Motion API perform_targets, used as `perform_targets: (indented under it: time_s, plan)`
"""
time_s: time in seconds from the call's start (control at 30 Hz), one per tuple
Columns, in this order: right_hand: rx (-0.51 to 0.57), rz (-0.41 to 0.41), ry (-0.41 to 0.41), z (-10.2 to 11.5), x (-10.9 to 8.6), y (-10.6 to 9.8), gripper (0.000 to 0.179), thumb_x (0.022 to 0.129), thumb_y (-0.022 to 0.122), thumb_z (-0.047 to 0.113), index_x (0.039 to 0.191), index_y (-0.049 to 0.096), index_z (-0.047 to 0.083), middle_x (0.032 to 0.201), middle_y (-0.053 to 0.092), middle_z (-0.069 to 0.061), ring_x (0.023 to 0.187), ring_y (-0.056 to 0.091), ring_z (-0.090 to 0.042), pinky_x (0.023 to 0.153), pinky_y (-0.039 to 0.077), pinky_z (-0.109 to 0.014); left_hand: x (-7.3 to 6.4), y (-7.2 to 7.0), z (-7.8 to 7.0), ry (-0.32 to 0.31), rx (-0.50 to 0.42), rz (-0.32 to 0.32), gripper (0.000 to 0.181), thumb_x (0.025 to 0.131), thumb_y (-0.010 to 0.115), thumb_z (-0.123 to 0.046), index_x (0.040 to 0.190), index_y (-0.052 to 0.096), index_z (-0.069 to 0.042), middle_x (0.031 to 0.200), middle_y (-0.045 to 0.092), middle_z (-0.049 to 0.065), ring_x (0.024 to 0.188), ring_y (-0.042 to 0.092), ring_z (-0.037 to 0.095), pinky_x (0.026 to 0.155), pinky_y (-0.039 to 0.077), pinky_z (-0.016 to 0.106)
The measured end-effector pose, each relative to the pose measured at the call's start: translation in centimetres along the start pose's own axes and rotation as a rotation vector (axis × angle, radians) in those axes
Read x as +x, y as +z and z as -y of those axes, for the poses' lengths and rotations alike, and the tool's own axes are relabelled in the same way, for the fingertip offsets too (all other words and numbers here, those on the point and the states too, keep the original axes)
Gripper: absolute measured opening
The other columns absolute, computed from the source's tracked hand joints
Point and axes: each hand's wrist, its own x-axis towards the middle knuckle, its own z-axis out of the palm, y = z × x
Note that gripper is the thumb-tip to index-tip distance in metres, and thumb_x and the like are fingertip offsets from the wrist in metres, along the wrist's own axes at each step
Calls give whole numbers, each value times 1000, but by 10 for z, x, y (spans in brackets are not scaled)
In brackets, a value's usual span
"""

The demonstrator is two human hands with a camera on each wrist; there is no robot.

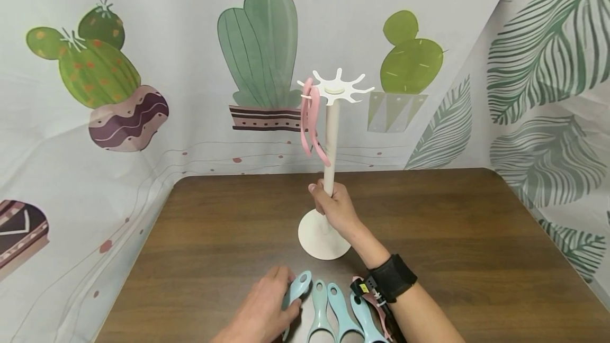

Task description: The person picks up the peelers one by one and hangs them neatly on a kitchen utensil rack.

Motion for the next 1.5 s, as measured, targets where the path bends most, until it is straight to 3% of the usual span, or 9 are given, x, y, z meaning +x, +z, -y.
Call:
perform_targets:
  time_s: [0.3, 0.63, 0.93, 1.5]
  plan:
    - [-15, 7, 5, -1, 1, -1, 46, 109, 54, 15, 65, 45, 6, 53, 40, 0, 52, 36, -13, 53, 29, -26, 7, -7, 0, 58, -30, -134, 30, 86, 84, -11, 108, 64, -13, 93, 59, -6, 77, 58, 7, 67, 50, 27]
    - [12, 50, 36, -1, 3, -5, 44, 107, 53, 13, 65, 44, 3, 53, 38, 2, 51, 34, -12, 52, 27, -25, 24, -17, 0, 17, -35, -181, 34, 86, 86, -12, 112, 65, -14, 94, 61, -6, 76, 57, 7, 67, 49, 26]
    - [46, 89, 46, 0, 4, -5, 42, 106, 51, 10, 66, 43, 0, 53, 38, 5, 50, 34, -10, 51, 28, -24, 35, -28, 2, -6, -105, -261, 33, 89, 84, -11, 116, 67, -14, 96, 62, -8, 82, 63, 8, 75, 54, 27]
    - [119, 145, 36, 0, 7, -7, 43, 104, 50, 9, 64, 39, -2, 52, 36, 7, 50, 32, -9, 51, 27, -23, 46, -37, 7, 13, -180, -299, 35, 89, 84, -10, 119, 67, -11, 100, 63, -5, 86, 64, 8, 77, 56, 27]
